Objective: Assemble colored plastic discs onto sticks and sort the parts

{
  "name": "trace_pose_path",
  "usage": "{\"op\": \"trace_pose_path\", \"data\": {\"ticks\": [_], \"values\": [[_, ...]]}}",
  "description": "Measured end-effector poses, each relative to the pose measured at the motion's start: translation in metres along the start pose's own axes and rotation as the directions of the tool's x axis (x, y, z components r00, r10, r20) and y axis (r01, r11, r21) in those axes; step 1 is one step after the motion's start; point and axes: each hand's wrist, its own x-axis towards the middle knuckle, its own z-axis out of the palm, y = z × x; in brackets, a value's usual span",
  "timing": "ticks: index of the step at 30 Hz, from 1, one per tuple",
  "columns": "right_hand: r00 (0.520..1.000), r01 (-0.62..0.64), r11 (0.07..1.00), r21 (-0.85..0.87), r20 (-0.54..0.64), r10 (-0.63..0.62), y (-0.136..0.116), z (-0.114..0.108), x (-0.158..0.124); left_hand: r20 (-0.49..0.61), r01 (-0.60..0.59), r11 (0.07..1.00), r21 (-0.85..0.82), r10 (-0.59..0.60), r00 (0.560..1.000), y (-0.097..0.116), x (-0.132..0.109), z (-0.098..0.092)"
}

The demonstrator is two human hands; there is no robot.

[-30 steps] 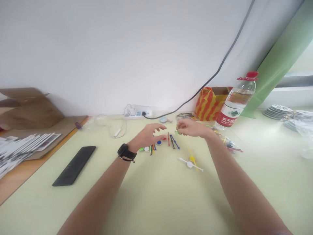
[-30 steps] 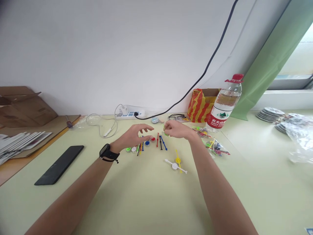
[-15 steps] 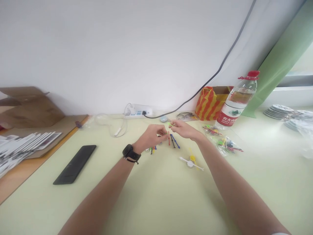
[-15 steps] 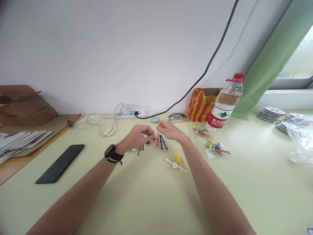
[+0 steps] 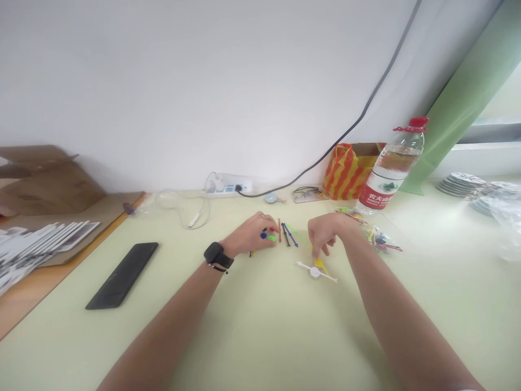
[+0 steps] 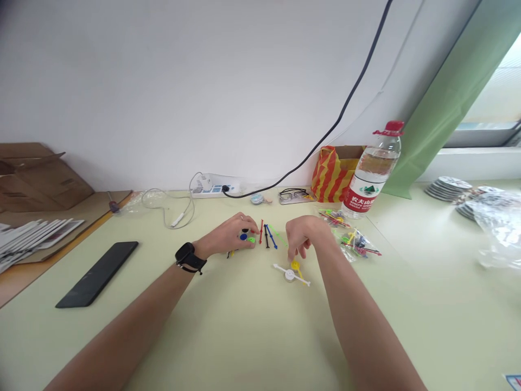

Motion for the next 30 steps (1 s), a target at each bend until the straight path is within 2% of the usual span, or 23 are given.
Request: {"op": "trace_pose_path", "data": {"ticks": [2, 6, 10, 14, 18, 22, 25, 30], "values": [[0.998, 0.014, 1.0, -0.01, 0.064, -0.013, -0.002, 0.001, 0.001, -0.006, 0.018, 0.999, 0.037, -0.018, 1.0, -0.002, -0.001, 0.0], [0.999, 0.022, 1.0, 0.012, 0.029, -0.022, -0.003, 0.001, 0.005, -0.009, 0.045, 0.996, 0.072, -0.044, 0.999, -0.004, 0.0, 0.005], [0.998, 0.009, 0.999, 0.042, -0.058, -0.007, 0.003, -0.001, 0.005, -0.019, 0.047, 0.995, 0.083, -0.046, 0.999, -0.006, 0.0, 0.007], [0.986, -0.017, 0.996, 0.086, -0.164, 0.031, 0.015, -0.005, 0.003, -0.021, 0.074, 0.991, 0.11, -0.072, 0.997, -0.012, -0.006, -0.005], [0.968, -0.059, 0.991, 0.121, -0.236, 0.086, 0.029, -0.007, 0.002, 0.033, 0.128, 0.984, 0.121, -0.133, 0.991, -0.025, -0.012, -0.017], [0.947, -0.059, 0.99, 0.129, -0.307, 0.096, 0.031, -0.009, 0.0, 0.07, 0.17, 0.982, 0.086, -0.176, 0.982, -0.032, -0.013, -0.019], [0.925, 0.03, 0.99, 0.139, -0.379, 0.025, 0.023, -0.009, -0.003, 0.068, 0.195, 0.978, 0.073, -0.199, 0.978, -0.033, -0.013, -0.018], [0.837, 0.329, 0.921, 0.209, -0.516, -0.182, 0.002, -0.006, -0.002, -0.002, 0.186, 0.981, 0.05, -0.186, 0.982, -0.024, -0.013, -0.027]]}}
